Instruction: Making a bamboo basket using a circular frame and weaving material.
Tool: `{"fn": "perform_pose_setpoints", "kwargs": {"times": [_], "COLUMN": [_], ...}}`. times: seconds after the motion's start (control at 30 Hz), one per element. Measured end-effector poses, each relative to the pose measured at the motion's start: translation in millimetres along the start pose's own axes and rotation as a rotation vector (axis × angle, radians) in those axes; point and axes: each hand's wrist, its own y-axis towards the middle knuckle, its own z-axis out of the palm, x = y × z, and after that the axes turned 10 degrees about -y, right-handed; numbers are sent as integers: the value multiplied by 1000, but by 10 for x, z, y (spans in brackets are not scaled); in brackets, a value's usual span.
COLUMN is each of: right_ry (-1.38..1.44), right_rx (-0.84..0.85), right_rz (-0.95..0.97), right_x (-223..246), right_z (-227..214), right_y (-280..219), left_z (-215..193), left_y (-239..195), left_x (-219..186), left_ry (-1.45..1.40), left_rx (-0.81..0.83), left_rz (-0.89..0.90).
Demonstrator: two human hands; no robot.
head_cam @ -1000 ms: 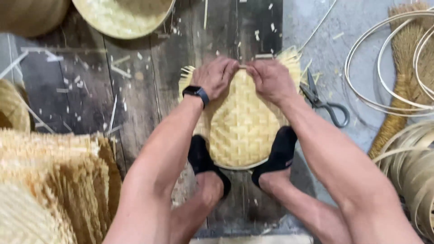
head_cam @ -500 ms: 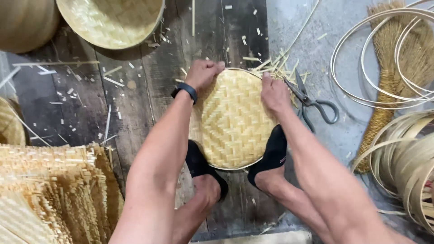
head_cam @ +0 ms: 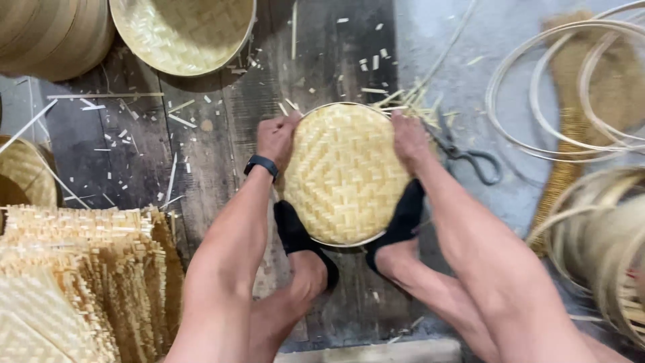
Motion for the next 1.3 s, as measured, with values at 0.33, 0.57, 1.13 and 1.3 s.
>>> {"fn": "perform_pose_setpoints", "kwargs": {"times": [0.33, 0.57, 1.13, 1.3], "right_ry": [-265, 299, 1551, 1246], "right_rx": [135, 343, -77, 5], "right_rz": [-65, 184, 503, 557], "right_x": [92, 211, 1110, 534], "right_z": [-3758, -3223, -3060, -1702], "right_y": [-201, -752, -531, -819], "left_z": [-611, -539, -159, -129], "left_y": [-1106, -1262, -1706, -1241], "left_x": [153, 133, -1176, -212], "left_ry": [-109, -77, -1254, -675], "left_rx": [-484, -442, -280, -89], "left_rz": [11, 129, 199, -185]}}
